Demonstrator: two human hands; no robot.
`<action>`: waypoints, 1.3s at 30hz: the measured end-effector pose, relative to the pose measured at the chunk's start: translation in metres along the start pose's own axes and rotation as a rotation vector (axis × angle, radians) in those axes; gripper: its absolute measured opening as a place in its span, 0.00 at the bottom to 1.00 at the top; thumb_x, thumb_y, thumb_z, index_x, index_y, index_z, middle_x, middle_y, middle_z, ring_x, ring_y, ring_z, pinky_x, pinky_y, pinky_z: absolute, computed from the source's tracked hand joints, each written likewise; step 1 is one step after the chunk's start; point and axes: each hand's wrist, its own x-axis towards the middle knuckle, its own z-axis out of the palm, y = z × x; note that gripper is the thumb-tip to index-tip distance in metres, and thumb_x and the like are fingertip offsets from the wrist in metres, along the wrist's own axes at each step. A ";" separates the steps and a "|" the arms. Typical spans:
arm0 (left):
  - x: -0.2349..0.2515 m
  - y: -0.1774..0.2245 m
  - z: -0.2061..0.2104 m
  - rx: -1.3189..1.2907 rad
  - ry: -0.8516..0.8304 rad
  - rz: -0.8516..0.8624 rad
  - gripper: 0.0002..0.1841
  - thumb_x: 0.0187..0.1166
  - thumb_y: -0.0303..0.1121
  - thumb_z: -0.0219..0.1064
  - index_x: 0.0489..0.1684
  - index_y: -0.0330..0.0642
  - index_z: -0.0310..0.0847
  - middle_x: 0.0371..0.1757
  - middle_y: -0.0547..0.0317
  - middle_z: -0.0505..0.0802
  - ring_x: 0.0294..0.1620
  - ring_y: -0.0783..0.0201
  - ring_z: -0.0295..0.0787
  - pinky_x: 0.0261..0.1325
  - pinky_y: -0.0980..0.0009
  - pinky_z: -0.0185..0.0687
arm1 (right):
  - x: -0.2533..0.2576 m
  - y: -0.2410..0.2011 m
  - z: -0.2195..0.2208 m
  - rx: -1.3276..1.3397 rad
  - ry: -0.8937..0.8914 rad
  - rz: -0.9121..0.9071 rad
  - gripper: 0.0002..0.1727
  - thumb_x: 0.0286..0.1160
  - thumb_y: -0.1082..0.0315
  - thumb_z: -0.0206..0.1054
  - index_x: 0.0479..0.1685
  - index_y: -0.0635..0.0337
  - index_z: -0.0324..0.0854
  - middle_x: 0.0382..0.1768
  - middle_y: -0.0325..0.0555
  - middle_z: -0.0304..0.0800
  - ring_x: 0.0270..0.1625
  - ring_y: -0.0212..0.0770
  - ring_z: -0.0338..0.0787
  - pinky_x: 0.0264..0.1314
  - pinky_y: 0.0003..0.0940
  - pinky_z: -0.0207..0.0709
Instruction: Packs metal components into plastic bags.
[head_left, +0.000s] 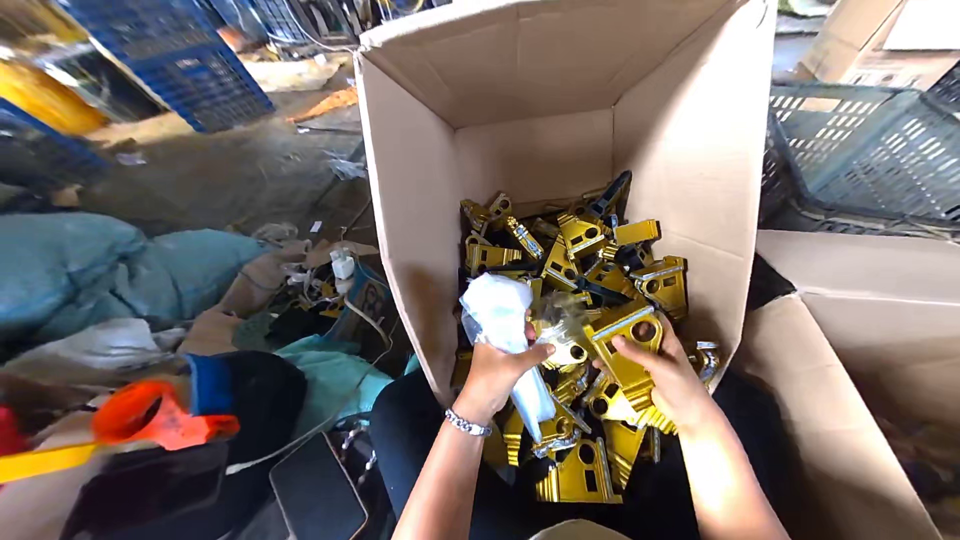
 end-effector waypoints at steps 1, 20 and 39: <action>-0.001 0.000 0.001 0.001 -0.026 0.000 0.34 0.49 0.15 0.80 0.61 0.31 0.73 0.38 0.63 0.89 0.40 0.70 0.89 0.49 0.73 0.90 | -0.003 -0.001 -0.001 -0.038 -0.065 -0.013 0.40 0.63 0.72 0.74 0.78 0.62 0.57 0.54 0.48 0.86 0.48 0.46 0.95 0.49 0.44 0.94; -0.006 0.006 0.017 -0.064 0.212 -0.021 0.21 0.73 0.18 0.70 0.64 0.27 0.71 0.49 0.54 0.90 0.50 0.71 0.89 0.58 0.73 0.87 | 0.016 0.017 0.059 -1.324 -0.348 -0.204 0.23 0.69 0.71 0.71 0.66 0.66 0.79 0.72 0.75 0.75 0.56 0.70 0.90 0.54 0.60 0.84; -0.039 -0.038 0.035 0.198 -0.062 0.411 0.33 0.49 0.24 0.84 0.56 0.17 0.75 0.48 0.56 0.94 0.54 0.81 0.90 0.64 0.80 0.84 | 0.030 0.047 0.038 -0.356 0.106 -0.218 0.32 0.64 0.74 0.68 0.71 0.78 0.70 0.63 0.63 0.83 0.62 0.41 0.85 0.66 0.34 0.79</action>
